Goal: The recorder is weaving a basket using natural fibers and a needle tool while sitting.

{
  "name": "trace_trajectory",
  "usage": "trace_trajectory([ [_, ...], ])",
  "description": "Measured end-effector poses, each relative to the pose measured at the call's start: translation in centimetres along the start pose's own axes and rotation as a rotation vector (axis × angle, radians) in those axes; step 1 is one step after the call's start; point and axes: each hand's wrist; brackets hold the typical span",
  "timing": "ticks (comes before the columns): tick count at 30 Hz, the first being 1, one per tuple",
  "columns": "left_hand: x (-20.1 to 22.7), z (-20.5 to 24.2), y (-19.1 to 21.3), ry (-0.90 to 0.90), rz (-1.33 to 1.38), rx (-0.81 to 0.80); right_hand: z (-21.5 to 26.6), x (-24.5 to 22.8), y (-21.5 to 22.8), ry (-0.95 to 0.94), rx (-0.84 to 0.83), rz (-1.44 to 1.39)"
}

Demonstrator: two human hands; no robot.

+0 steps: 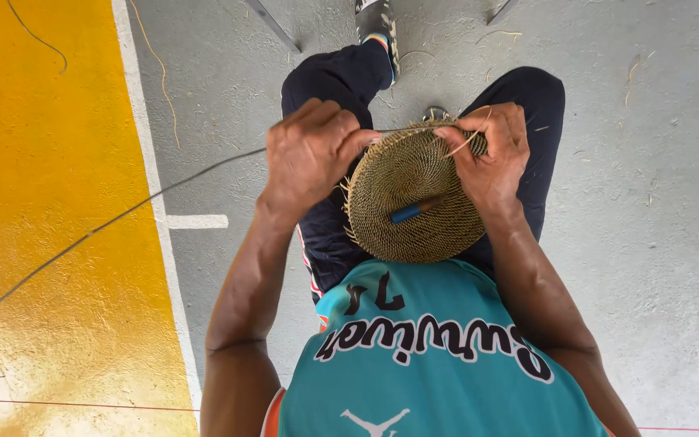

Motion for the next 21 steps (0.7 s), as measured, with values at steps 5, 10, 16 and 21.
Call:
trace_trajectory([
  [5,2.4,1.9,-1.0,0.007,-0.048,0.032,0.8,1.3,-0.4,-0.052,0.052,0.052],
  [10,0.3,1.1,0.2,0.018,-0.035,0.003,-0.4,-0.3,-0.1,0.045,0.014,0.043],
  [16,0.1,1.5,-0.1,-0.02,-0.036,0.002,-0.3,0.6,-0.8,0.08,0.011,0.106],
  [21,0.1,2.2,-2.0,-0.038,-0.077,-0.022,0.4,2.4,-1.8,0.043,0.03,0.11],
])
Point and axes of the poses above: each hand's wrist, its own z-axis away from the middle knuckle, its own y-axis out of the back of the hand, x = y × z, and after that the axes turned 1 degree about -x, right-handed
